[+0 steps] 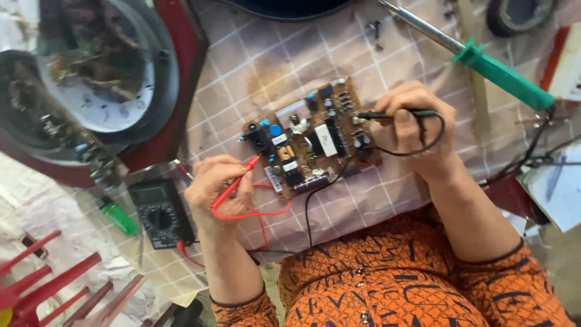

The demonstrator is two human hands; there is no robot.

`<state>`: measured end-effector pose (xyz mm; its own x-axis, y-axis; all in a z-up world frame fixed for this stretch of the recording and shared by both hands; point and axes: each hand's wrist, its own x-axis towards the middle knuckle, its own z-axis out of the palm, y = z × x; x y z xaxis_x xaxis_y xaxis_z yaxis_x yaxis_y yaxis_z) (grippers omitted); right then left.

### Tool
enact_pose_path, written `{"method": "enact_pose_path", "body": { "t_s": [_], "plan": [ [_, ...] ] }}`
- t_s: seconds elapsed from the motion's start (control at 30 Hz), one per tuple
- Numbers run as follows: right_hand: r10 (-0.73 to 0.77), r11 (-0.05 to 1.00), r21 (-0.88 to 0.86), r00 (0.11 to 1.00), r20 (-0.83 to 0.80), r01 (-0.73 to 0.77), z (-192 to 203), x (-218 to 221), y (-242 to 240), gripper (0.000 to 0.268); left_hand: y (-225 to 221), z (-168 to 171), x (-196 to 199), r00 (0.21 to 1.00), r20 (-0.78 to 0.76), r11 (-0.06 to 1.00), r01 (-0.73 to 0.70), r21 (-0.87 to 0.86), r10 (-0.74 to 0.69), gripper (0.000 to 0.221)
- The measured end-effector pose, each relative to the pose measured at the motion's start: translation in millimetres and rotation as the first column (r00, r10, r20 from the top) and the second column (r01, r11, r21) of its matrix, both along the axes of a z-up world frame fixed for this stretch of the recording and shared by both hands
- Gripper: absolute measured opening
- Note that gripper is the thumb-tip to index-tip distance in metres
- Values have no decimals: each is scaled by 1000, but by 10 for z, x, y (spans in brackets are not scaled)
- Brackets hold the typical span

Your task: Testing and soldering components on a circuit board using a multimeter and soldering iron on a repair bench.

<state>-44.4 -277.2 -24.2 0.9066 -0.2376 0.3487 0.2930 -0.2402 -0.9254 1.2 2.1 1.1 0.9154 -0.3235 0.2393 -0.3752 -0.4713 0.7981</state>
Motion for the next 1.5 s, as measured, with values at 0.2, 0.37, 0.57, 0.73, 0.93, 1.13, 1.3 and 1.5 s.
{"method": "enact_pose_path", "body": {
  "t_s": [0.2,0.37,0.57,0.73,0.93,1.13,1.3,1.5],
  "plan": [
    [40,998,-55,999,-8,-41,2,-2,39,24,-6,-124,-39,999,33,999,2,-32,0,6],
    [0,999,-47,998,56,2,-50,-7,2,25,-13,-39,-10,999,43,997,21,-68,-19,6],
    [-18,999,47,991,136,11,13,-18,14,22,1,-3,2,992,118,990,67,-122,-52,5],
    [-14,931,-354,978,206,88,328,-211,192,15,5,86,-142,912,409,996,6,-89,31,7],
    [407,911,36,910,78,-411,723,-259,733,30,-118,460,-494,938,323,991,131,16,-129,9],
    [562,769,-445,817,128,-459,541,-323,1220,32,-56,476,-749,984,51,986,168,12,-168,48],
    [679,567,-595,732,-54,-570,449,-395,1278,43,112,274,-929,995,-75,973,-83,-217,68,35],
    [617,412,-795,778,-116,-446,323,-296,1495,59,349,162,-720,913,333,957,-276,86,234,14]
  ]
}}
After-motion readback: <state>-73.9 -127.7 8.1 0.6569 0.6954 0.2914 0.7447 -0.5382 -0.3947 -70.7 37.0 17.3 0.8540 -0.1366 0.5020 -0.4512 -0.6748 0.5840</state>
